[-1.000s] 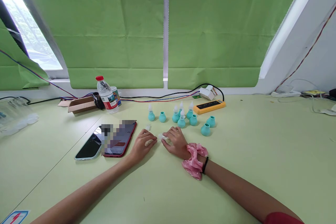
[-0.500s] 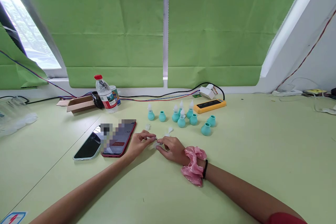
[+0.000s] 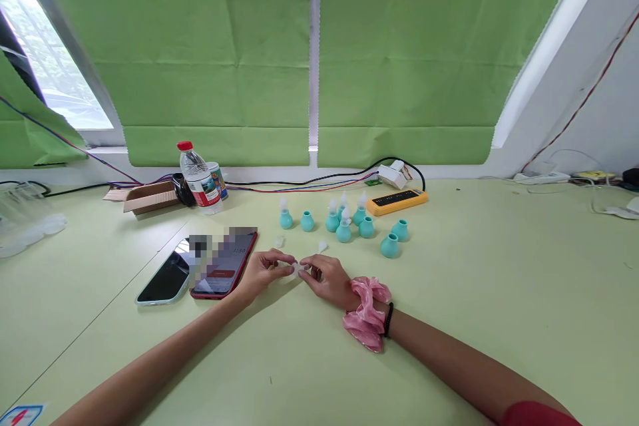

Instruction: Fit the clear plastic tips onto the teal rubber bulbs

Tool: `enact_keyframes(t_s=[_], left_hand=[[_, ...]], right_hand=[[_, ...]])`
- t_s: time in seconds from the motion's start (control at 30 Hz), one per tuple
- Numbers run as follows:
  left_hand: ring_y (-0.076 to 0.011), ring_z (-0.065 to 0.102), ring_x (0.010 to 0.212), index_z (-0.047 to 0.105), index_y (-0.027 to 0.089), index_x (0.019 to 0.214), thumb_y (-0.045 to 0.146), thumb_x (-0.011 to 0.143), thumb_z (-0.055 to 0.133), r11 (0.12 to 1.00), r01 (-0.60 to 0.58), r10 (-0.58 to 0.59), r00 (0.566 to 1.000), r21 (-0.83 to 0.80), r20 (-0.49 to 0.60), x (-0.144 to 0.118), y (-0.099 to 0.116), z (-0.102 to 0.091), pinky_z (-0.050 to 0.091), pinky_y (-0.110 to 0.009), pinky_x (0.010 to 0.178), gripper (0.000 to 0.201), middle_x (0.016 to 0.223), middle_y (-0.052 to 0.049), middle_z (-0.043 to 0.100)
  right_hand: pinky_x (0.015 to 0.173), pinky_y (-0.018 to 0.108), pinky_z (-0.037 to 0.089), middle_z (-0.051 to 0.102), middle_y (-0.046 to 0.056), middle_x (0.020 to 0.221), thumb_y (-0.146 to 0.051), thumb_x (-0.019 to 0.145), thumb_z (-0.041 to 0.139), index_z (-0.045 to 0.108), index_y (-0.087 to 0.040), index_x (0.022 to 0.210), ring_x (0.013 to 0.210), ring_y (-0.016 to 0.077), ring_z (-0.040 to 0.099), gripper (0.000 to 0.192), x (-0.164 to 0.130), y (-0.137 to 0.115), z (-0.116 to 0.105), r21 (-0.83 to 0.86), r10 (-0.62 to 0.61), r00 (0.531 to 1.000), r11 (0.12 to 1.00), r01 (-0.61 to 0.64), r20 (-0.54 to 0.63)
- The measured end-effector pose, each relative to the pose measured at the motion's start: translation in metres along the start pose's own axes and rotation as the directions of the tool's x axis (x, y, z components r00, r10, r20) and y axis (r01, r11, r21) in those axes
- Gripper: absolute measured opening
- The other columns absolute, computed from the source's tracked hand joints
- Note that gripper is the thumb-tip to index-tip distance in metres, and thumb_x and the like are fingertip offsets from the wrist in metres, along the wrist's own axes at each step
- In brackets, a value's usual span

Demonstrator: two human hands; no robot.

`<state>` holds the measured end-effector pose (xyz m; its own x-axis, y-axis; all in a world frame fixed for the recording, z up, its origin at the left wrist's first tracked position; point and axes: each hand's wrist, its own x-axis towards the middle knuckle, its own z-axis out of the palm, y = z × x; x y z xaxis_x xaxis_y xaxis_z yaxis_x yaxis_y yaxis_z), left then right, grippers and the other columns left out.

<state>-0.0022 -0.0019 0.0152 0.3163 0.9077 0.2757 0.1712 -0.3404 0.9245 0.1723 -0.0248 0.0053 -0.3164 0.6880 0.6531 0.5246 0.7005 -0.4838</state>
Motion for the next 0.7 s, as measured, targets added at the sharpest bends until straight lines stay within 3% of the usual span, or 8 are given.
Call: enact_keyframes(t_s=[0.23, 0.47, 0.7], left_hand=[[-0.0158, 0.055, 0.073, 0.068, 0.018, 0.074, 0.027, 0.062, 0.067, 0.999, -0.044, 0.044, 0.999, -0.011, 0.006, 0.0, -0.004, 0.001, 0.043, -0.027, 0.069, 0.015, 0.07, -0.005, 0.063], [-0.0164, 0.057, 0.074, 0.068, 0.021, 0.078, 0.027, 0.064, 0.064, 0.968, -0.104, 0.112, 0.993, 0.228, -0.022, -0.005, 0.005, 0.005, 0.044, -0.028, 0.072, 0.016, 0.076, -0.005, 0.061], [-0.0161, 0.058, 0.078, 0.067, 0.021, 0.081, 0.026, 0.069, 0.06, 0.927, -0.169, 0.187, 0.982, 0.334, -0.02, -0.007, 0.005, 0.006, 0.045, -0.028, 0.073, 0.015, 0.084, -0.005, 0.062]], right_hand=[[0.053, 0.023, 0.045, 0.059, 0.002, 0.064, -0.031, 0.078, 0.048, 0.058, -0.017, 0.082, 0.051, 0.0107, 0.053, 0.018, 0.0, 0.0, -0.001, 0.017, 0.019, 1.0, 1.0, -0.019, 0.01], [0.051, 0.022, 0.044, 0.059, 0.002, 0.062, -0.031, 0.078, 0.048, 0.058, -0.017, 0.084, 0.05, 0.0109, 0.053, 0.018, -0.002, 0.002, 0.0, 0.043, 0.02, 1.0, 0.999, -0.02, 0.015], [0.051, 0.023, 0.045, 0.058, 0.002, 0.061, -0.031, 0.078, 0.049, 0.058, -0.017, 0.083, 0.05, 0.0109, 0.052, 0.017, -0.001, 0.001, 0.0, 0.049, 0.026, 1.0, 0.998, -0.026, 0.006]])
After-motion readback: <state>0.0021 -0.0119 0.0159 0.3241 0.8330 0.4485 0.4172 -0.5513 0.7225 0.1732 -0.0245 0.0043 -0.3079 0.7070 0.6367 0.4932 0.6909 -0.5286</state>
